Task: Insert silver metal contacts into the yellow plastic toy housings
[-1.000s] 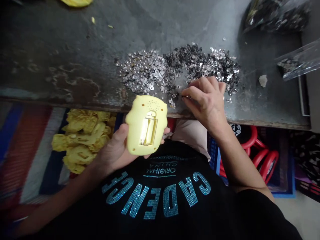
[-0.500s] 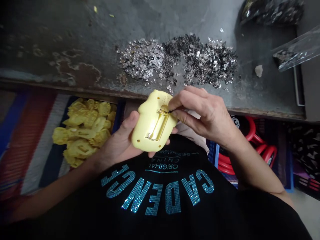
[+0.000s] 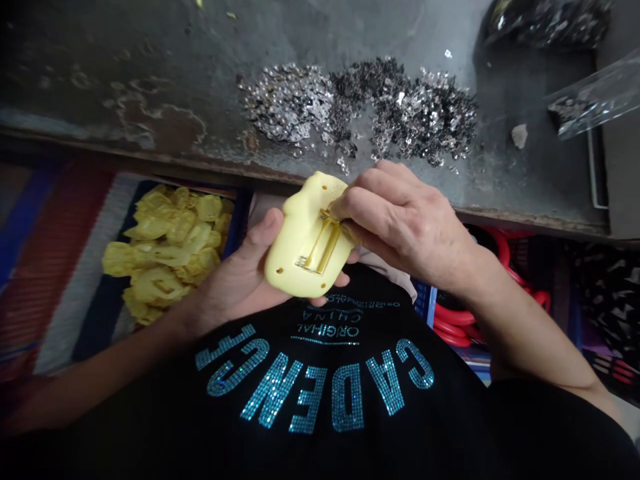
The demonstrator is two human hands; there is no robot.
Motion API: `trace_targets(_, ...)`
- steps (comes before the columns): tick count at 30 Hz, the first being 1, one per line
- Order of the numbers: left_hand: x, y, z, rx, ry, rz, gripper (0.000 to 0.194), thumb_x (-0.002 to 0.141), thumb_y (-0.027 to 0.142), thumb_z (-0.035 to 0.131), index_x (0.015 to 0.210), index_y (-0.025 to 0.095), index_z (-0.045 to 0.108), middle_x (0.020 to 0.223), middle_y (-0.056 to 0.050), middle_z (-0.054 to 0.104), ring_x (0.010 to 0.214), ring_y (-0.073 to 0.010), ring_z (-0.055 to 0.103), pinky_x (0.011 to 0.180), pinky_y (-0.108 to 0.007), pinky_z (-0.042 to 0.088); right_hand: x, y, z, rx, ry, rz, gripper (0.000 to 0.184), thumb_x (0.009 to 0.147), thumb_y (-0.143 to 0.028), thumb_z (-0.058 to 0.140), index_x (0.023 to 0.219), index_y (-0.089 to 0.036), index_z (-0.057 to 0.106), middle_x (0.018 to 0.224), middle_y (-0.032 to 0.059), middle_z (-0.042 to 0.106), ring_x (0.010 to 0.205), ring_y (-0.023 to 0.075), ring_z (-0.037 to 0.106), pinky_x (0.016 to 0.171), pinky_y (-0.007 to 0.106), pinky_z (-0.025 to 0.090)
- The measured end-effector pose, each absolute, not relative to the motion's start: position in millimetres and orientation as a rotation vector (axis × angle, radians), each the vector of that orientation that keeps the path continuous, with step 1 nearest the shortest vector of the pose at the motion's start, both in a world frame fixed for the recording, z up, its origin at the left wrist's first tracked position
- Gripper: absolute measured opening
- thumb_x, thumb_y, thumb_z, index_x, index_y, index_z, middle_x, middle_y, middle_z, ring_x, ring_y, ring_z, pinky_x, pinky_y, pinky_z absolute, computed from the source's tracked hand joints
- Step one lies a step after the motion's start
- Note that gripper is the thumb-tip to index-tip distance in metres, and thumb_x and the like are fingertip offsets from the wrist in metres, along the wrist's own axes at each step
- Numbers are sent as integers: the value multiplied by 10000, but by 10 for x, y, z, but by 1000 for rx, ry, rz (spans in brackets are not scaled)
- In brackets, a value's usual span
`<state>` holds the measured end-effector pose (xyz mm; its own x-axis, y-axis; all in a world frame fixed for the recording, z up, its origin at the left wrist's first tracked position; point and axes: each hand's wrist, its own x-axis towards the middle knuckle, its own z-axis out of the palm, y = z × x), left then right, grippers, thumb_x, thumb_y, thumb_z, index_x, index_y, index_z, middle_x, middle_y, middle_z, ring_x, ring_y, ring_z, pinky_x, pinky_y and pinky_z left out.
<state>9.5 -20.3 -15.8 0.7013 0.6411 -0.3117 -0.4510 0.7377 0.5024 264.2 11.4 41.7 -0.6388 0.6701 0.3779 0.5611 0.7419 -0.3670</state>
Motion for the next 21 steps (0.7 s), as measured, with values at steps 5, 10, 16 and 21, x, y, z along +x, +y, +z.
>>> trace_targets(5,100,-198,-115,383,501,603,603,981,718,874,1370,263,800,1188,-84,883,910,-261,890,606,-238,693,2637,130,489,-838,-2552,158,111,1193,-273,635,1186,-265,746,1055,23,788,931,201,738,871,389,633)
trace_targets(10,110,-183,-86,373,464,602,567,1017,673,856,1371,240,765,1149,-79,876,910,-243,890,606,-216,697,2613,126,516,-793,-2611,85,131,1220,-270,571,1212,-240,698,1072,29,775,945,202,737,862,376,628)
trace_targets(16,123,-178,-89,372,484,604,572,1031,689,830,1388,247,766,1191,-86,872,906,-240,884,589,-205,673,2624,93,489,-813,-2615,34,147,1205,-295,596,1263,-239,720,1119,58,810,956,234,740,846,402,612)
trace_targets(21,112,-180,-100,401,510,616,628,1015,749,816,1404,258,780,1191,-107,879,927,-276,890,566,-225,651,2624,-2,419,-966,-2428,215,170,1173,-298,648,1258,-329,791,1124,35,851,941,231,778,868,421,660)
